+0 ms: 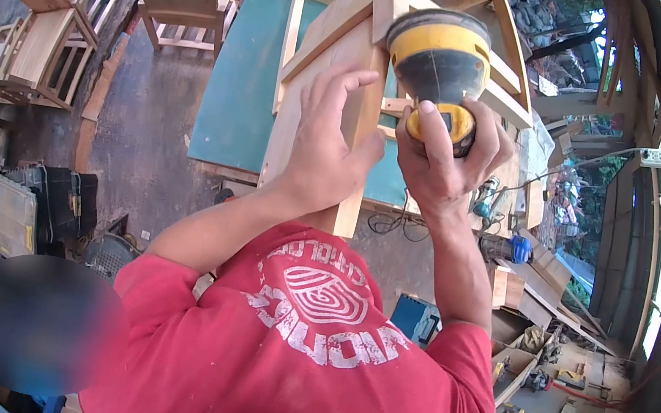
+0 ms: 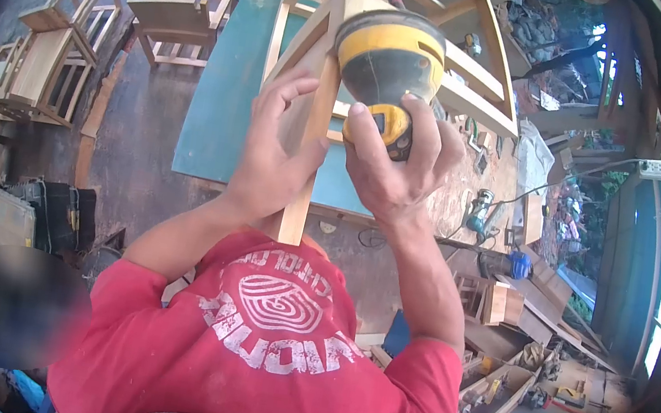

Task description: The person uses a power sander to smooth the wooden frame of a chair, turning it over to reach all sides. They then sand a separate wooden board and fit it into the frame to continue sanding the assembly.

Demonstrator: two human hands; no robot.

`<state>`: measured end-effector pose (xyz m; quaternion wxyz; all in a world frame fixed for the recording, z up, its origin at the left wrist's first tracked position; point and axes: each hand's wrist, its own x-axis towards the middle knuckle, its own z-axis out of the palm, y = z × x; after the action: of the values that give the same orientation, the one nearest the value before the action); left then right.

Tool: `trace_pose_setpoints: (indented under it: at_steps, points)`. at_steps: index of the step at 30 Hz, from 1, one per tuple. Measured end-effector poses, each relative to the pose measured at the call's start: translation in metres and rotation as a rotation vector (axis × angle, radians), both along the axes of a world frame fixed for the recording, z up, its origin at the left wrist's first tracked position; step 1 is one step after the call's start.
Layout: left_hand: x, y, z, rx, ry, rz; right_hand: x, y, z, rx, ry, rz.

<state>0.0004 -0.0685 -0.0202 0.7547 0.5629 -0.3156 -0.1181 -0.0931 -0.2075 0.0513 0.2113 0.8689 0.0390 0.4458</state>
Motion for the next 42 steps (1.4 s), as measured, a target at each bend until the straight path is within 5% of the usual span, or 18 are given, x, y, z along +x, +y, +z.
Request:
trace_pose_setpoints:
  at_steps: [2,4,9,12,13,16,18,20,25,29,38,39,42]
  points:
    - [0.008,0.011,0.022,0.015,-0.078,0.015,-0.002,0.004,0.0,0.048,-0.022,0.007]
    - [0.019,0.022,0.051,0.079,0.104,-0.403,-0.001,0.007,0.0,0.135,-0.1,-0.006]
    - [0.028,0.008,0.063,-0.149,0.17,-0.335,-0.001,0.014,0.007,0.112,-0.195,-0.021]
    - [0.026,-0.005,0.063,0.068,0.246,-0.779,0.003,0.015,0.013,0.137,-0.254,0.034]
    - [0.018,-0.004,0.077,-0.164,0.496,-0.933,0.006,0.014,0.014,0.14,-0.298,0.063]
    - [0.009,-0.021,0.085,-0.335,0.777,-1.022,-0.001,0.026,0.03,0.114,-0.206,0.022]
    - [0.001,-0.021,0.088,-0.338,0.808,-0.984,-0.012,0.026,0.033,0.034,-0.165,-0.026]
    - [-0.004,-0.027,0.08,-0.439,1.071,-0.981,-0.025,0.024,0.039,0.267,-0.046,0.046]
    - [0.007,-0.024,0.065,-0.438,1.111,-1.07,-0.04,0.018,0.047,0.882,0.224,0.089]
    - [0.008,-0.02,0.06,-0.437,1.114,-1.089,-0.033,0.03,0.059,0.536,0.357,-0.071]
    - [0.004,-0.001,0.052,-0.439,1.083,-0.971,-0.021,0.02,0.049,0.466,0.466,0.036]
    - [0.004,0.006,0.047,-0.343,0.868,-0.894,-0.018,0.018,0.047,0.455,0.458,0.05]
    - [-0.008,0.012,0.056,-0.502,0.918,-0.838,-0.016,0.014,0.044,0.435,0.463,0.064]
